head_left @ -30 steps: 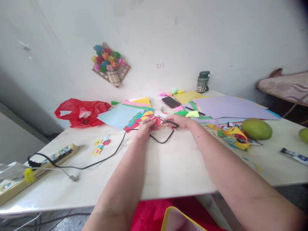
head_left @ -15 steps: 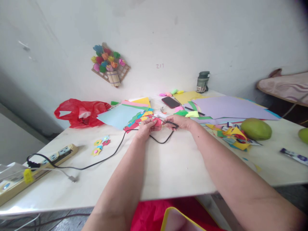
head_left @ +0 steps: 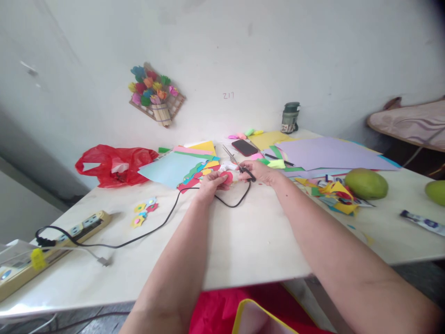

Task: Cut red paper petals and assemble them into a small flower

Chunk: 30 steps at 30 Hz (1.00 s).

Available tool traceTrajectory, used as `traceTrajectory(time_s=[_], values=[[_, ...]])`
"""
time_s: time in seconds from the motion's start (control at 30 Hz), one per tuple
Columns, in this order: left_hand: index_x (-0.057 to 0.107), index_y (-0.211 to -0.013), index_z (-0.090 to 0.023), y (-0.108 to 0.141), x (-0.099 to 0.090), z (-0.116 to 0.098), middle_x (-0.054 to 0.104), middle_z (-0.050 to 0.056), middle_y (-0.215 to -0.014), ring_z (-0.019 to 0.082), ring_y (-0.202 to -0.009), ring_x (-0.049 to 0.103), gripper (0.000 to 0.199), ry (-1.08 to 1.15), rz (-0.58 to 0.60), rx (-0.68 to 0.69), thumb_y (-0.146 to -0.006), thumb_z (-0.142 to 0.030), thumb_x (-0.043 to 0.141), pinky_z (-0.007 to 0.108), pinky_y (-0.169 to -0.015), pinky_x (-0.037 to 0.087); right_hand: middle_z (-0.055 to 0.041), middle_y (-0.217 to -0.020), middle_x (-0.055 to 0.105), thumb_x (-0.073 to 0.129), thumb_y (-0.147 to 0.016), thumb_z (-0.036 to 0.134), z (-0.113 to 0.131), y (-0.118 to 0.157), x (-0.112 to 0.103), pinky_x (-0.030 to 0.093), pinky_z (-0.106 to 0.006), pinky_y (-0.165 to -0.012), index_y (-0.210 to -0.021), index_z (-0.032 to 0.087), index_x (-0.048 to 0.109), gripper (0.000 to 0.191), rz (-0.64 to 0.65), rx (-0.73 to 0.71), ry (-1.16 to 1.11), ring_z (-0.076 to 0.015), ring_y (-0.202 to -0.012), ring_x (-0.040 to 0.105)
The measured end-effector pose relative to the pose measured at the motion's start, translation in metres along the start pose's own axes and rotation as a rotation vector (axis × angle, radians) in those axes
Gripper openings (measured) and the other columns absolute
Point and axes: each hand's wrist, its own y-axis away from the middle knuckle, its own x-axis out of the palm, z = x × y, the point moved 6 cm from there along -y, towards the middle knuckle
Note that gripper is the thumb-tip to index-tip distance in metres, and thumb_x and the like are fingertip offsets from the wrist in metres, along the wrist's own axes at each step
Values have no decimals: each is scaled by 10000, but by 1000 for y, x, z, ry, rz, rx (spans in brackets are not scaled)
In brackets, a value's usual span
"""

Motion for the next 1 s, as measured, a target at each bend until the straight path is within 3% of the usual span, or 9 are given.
traceTrajectory(time_s=[0.2, 0.63, 1.0], values=[[580, -685, -144, 1, 3, 3, 673, 16, -689, 108, -525, 594, 363, -47, 37, -15, -595, -412, 808, 244, -569, 482, 39, -594, 611, 760, -608, 74, 5, -3, 5, 464, -191, -543, -880, 158, 609, 322, -22, -62, -84, -87, -538, 567], [595, -693, -142, 1, 6, 5, 657, 11, -685, 118, -535, 594, 364, -75, 76, -36, -600, -422, 809, 265, -578, 470, 60, -526, 563, 702, -598, 16, 5, -4, 15, 416, -184, -492, -851, 147, 605, 301, -47, -43, -39, -65, -477, 504], [600, -680, -149, -2, 1, 6, 652, 6, -677, 121, -596, 596, 351, 14, 14, -1, -583, -395, 830, 267, -628, 497, 52, -525, 569, 693, -624, 19, 10, -1, 18, 419, -197, -487, -847, 149, 600, 274, -28, -37, -7, -84, -469, 539]])
